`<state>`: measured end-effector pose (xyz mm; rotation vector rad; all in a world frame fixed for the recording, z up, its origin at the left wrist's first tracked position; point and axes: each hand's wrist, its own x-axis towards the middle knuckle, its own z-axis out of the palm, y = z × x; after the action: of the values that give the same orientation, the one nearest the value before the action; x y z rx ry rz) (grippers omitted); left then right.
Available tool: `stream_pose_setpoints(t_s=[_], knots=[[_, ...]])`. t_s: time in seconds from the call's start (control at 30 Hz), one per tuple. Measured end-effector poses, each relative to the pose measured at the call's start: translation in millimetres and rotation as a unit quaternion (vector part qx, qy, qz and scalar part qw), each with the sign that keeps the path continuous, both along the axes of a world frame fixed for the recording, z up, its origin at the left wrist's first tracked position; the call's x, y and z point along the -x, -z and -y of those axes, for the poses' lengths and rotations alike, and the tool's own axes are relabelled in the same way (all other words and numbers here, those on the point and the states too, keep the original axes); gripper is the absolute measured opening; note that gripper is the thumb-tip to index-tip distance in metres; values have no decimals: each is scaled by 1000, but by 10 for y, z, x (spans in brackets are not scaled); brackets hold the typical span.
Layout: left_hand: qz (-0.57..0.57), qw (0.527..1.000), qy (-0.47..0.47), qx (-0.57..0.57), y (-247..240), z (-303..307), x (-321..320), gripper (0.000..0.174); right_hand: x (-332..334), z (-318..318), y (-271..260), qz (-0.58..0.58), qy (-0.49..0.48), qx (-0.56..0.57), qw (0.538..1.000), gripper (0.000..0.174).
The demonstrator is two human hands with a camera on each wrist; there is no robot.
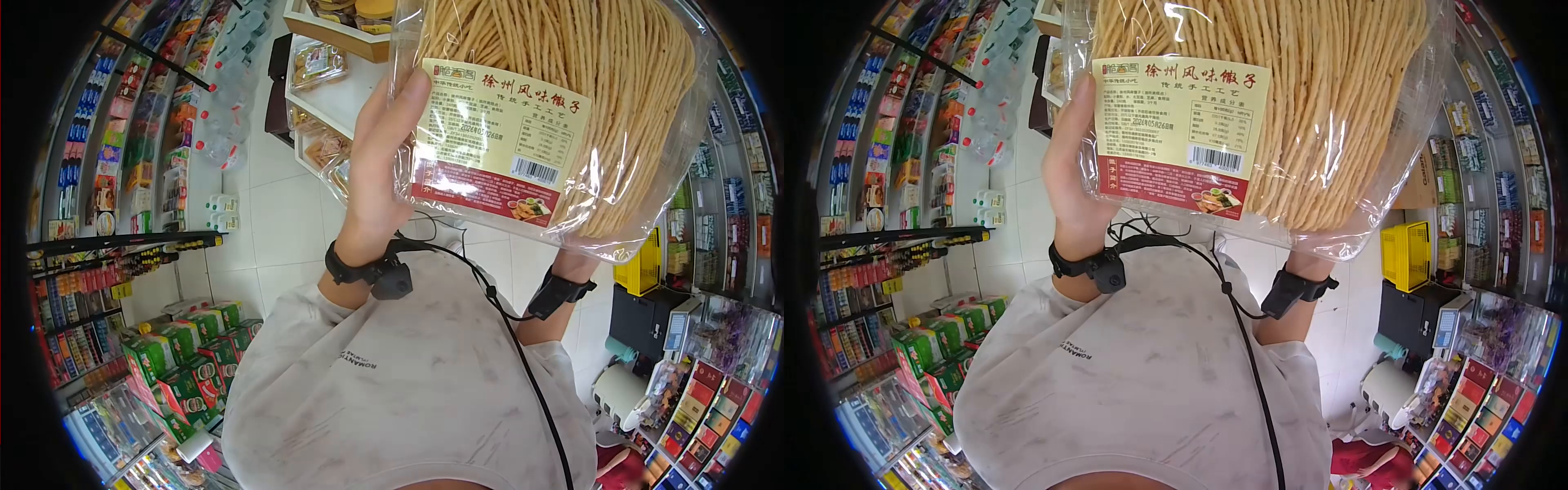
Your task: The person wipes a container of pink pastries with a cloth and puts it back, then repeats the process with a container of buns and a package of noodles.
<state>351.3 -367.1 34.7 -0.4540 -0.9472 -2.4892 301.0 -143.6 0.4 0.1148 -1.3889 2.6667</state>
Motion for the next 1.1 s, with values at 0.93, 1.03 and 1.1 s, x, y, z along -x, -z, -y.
stream_pose_setpoints(t_s=[0.93,1.03,1.1], knots=[[149,980,-117,59,-164,-220,-116,41,45,-123,-393,89,30,-61,994,40],[165,979,-106,54,-174,-202,-111,41,42,-137,-390,89,25,-64,994,40],[172,978,-105,52,-187,-210,-115,41,34,-126,-398,89,32,-64,993,40]])
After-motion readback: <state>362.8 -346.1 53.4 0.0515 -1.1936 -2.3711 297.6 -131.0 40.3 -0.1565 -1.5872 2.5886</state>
